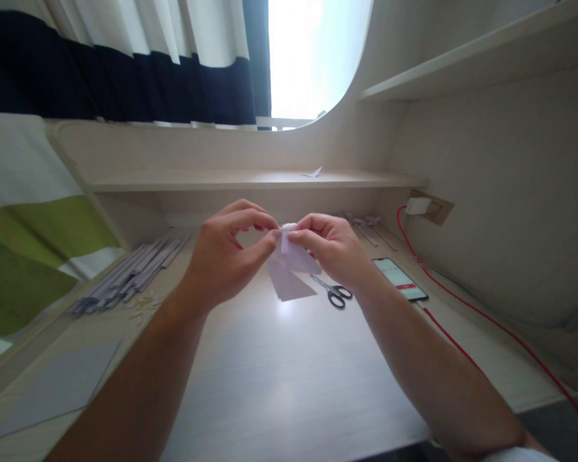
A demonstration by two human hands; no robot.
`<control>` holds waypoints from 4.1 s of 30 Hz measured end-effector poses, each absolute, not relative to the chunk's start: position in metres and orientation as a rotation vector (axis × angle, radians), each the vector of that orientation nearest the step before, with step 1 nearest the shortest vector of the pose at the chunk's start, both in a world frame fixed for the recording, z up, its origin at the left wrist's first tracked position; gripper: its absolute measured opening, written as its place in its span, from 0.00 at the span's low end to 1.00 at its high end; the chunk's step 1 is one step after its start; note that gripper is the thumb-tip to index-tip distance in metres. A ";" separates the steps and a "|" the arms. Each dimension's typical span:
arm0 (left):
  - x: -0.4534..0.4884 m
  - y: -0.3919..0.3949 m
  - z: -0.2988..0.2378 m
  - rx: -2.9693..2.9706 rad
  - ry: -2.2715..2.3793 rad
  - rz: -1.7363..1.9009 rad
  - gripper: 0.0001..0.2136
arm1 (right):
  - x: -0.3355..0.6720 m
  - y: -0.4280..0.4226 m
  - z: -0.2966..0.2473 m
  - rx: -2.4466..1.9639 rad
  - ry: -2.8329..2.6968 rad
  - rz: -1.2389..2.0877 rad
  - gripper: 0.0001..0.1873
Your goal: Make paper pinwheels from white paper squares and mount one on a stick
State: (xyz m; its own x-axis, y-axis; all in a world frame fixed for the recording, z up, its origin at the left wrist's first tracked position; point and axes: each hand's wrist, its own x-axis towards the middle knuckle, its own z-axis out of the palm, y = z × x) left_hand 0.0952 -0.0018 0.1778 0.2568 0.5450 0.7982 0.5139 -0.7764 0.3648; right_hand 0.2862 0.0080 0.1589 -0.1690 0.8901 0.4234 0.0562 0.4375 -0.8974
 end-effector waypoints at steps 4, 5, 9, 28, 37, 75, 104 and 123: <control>0.096 -0.002 0.176 2.445 1.040 1.604 0.04 | 0.286 0.009 0.159 -0.866 -1.518 0.969 0.11; 0.097 -0.002 0.176 2.440 1.039 1.605 0.05 | 0.285 0.009 0.158 -0.865 -1.507 0.984 0.11; 0.098 -0.001 0.175 2.416 1.026 1.619 0.05 | 0.284 0.007 0.157 -0.793 -1.466 1.035 0.12; 0.098 0.001 0.173 2.444 0.977 1.636 0.03 | 0.289 0.008 0.158 -0.706 -1.650 0.968 0.14; 0.096 0.000 0.174 2.388 0.976 1.692 0.03 | 0.291 0.012 0.157 -0.648 -1.563 1.137 0.12; 0.102 0.032 0.152 1.462 1.073 1.563 0.06 | 0.292 0.022 0.157 -0.513 -1.219 1.160 0.09; 0.105 0.018 0.162 1.563 1.048 1.498 0.05 | 0.284 0.004 0.152 -0.632 -1.527 0.404 0.06; 0.104 0.011 0.165 1.633 0.803 1.514 0.07 | 0.284 0.005 0.155 -0.733 -1.611 0.328 0.07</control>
State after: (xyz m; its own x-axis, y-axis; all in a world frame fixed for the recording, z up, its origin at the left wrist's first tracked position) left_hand 0.1041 0.0108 0.1646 0.1015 0.8486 0.5193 -0.0460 -0.5174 0.8545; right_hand 0.2845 0.0051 0.1545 -0.0241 0.6248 0.7804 0.2696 0.7558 -0.5968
